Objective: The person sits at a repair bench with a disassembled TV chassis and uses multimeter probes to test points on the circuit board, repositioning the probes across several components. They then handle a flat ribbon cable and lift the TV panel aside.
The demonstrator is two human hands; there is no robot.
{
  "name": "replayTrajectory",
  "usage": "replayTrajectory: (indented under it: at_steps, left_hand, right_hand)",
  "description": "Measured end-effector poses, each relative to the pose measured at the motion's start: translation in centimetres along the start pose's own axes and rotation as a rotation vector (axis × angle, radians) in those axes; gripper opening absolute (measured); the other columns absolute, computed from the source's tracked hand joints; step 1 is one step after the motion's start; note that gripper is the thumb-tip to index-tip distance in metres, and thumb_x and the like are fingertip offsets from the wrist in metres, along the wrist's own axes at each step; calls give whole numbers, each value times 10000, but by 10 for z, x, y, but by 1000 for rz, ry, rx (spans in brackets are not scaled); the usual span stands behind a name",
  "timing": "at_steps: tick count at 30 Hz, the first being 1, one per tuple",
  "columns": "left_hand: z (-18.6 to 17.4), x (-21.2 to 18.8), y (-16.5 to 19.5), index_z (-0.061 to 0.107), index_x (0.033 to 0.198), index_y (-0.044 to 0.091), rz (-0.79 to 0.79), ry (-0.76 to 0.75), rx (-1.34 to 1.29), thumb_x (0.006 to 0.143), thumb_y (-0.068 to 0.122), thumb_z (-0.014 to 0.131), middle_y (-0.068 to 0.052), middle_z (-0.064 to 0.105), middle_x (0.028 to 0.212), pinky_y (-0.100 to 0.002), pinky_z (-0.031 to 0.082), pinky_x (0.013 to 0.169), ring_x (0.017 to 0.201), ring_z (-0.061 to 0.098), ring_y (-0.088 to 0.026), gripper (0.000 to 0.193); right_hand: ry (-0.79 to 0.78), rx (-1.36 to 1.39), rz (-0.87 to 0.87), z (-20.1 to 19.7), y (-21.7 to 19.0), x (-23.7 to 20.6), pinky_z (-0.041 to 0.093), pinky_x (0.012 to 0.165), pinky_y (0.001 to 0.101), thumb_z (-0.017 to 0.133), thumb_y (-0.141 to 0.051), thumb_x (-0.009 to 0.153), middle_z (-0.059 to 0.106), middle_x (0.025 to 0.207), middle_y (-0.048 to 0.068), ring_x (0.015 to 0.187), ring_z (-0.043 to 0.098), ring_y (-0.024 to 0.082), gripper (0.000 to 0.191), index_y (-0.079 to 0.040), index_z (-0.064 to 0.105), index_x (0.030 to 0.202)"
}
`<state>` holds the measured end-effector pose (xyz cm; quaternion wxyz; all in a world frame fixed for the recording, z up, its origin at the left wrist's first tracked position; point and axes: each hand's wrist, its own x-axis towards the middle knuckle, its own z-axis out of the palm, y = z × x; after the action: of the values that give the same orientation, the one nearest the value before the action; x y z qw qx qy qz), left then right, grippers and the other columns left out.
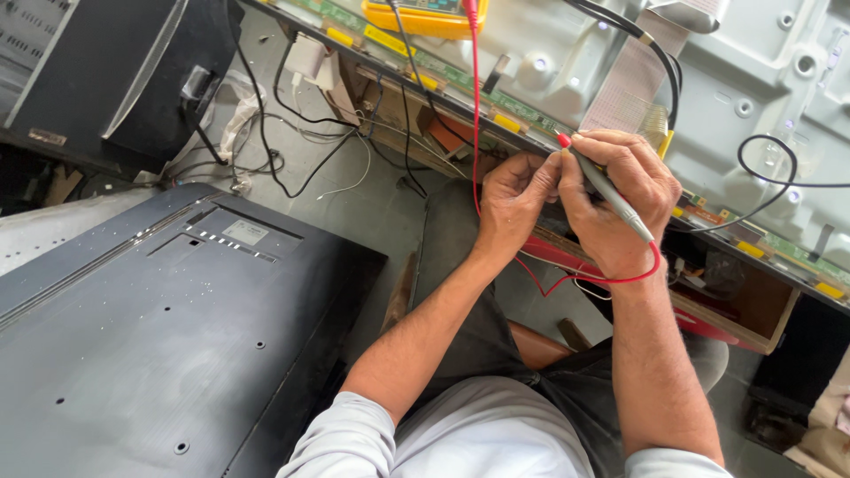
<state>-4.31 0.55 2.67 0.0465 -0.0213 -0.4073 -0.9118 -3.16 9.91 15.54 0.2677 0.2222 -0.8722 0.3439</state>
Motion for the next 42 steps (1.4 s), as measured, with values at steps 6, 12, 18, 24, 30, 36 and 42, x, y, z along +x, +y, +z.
replayTrajectory:
  at_steps: [6, 12, 18, 24, 30, 36, 42]
  left_hand:
    - [7, -2, 8, 688, 917, 11, 23, 50, 81, 1062, 200, 666, 42, 625, 776, -214, 440, 620, 709, 535, -27, 239]
    - [7, -8, 14, 663, 872, 18, 56, 38, 97, 1052, 211, 688, 47, 609, 742, -222, 414, 590, 683, 506, -21, 265]
    - [13, -13, 21, 681, 884, 29, 22, 43, 113, 1039, 208, 697, 47, 627, 751, -223, 420, 592, 685, 508, -17, 238]
    - [-25, -15, 82, 742, 1018, 33, 197, 37, 365, 1010, 266, 676, 40, 735, 896, -242, 535, 739, 822, 640, -28, 242]
    - [-124, 13, 190, 608, 787, 13, 447, 463, 926, 1024, 241, 682, -37, 558, 659, -304, 405, 564, 617, 477, -114, 337]
    - [-164, 64, 243, 659, 1023, 2, 862, 497, 1475, 911, 206, 762, -173, 680, 958, -475, 518, 759, 872, 646, -382, 254]
    - [-175, 100, 259, 669, 985, -42, 601, 418, 1478, 881, 243, 746, -225, 704, 944, -521, 518, 737, 860, 668, -428, 314]
  right_hand:
    - [-10, 3, 12, -4, -8, 0, 604, 882, 324, 792, 27, 981, 749, 1112, 131, 985, 757, 243, 117, -19, 742, 1077]
    - [-14, 26, -3, -7, -6, -8, 602, 898, 319, 788, 34, 1001, 751, 1123, 128, 1001, 762, 239, 112, -18, 740, 1088]
    - [25, 38, -20, -13, -9, -14, 601, 900, 324, 787, 26, 1017, 757, 1118, 126, 1000, 765, 241, 116, -27, 729, 1102]
    - [107, 196, -225, -3, -57, -9, 597, 979, 359, 758, 10, 1063, 740, 1122, 136, 1060, 742, 276, 174, -50, 677, 1205]
    - [-170, 354, -333, 71, -94, 12, 579, 903, 395, 756, 23, 953, 716, 1082, 149, 1040, 709, 315, 141, -14, 688, 1070]
    - [-444, 182, -340, 172, -104, 55, 480, 1030, 509, 678, -34, 937, 529, 1438, 287, 1259, 557, 459, 201, 44, 678, 1122]
    - [-657, -73, -266, 225, -109, 98, 350, 1140, 524, 625, 17, 822, 306, 1611, 243, 1426, 382, 451, 241, 37, 677, 1057]
